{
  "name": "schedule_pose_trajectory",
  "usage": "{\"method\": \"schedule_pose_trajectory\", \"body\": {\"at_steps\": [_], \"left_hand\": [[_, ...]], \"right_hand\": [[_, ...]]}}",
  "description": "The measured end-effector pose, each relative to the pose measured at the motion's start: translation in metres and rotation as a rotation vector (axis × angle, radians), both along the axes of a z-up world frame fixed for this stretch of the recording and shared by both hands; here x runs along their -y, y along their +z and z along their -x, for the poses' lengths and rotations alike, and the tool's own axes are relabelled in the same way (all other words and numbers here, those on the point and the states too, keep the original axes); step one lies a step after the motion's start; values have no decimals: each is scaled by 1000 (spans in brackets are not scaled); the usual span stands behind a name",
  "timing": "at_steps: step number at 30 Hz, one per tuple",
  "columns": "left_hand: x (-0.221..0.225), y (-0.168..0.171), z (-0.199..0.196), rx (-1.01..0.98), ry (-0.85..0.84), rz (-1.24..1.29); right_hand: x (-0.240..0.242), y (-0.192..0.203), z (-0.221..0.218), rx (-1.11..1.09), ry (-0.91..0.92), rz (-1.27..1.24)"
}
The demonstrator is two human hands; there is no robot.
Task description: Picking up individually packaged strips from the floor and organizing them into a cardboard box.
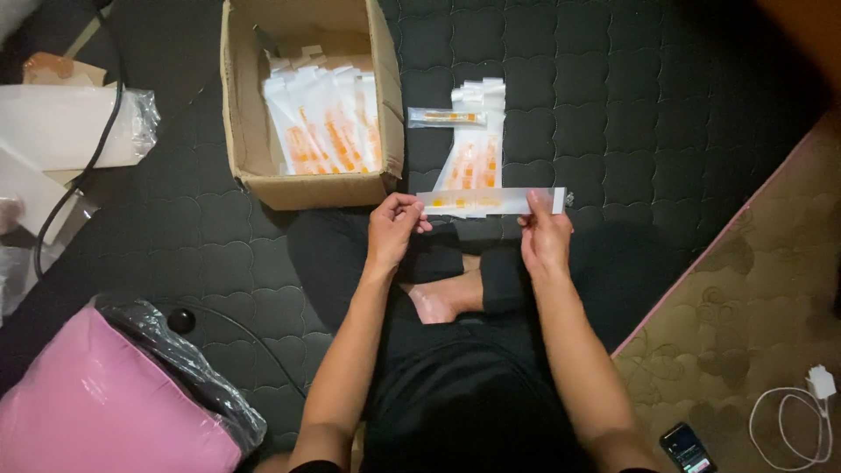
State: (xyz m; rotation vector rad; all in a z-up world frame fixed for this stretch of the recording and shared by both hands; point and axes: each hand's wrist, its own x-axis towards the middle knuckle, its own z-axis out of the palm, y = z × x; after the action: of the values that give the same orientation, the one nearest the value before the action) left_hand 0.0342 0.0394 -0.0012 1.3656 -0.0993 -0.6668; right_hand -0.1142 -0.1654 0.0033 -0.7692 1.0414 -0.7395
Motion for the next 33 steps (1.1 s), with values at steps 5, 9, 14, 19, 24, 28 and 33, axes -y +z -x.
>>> {"method": "schedule_pose_trajectory", "body": {"at_steps": [5, 9, 14, 19, 24, 28, 33], "left_hand": [[-3, 6, 1, 1, 3, -3], [-8, 6, 1, 30, 19, -15], [-13, -2, 32, 147, -129, -178], [-8, 11, 43, 390, -520, -362], [59, 37, 9, 320, -284, -187], [101, 36, -14, 358, -213, -194], [120, 42, -34, 361, -293, -249]], "right_hand": [[-3, 7, 1, 16, 10, -25], [0, 11, 2, 9, 114, -53], [9, 12, -12, 74, 176, -29], [13, 7, -28, 107, 287, 23], [-2, 25, -33, -50, 661, 271], [-6, 37, -34, -58, 647, 256], [-15, 26, -17, -88, 585, 245]]}}
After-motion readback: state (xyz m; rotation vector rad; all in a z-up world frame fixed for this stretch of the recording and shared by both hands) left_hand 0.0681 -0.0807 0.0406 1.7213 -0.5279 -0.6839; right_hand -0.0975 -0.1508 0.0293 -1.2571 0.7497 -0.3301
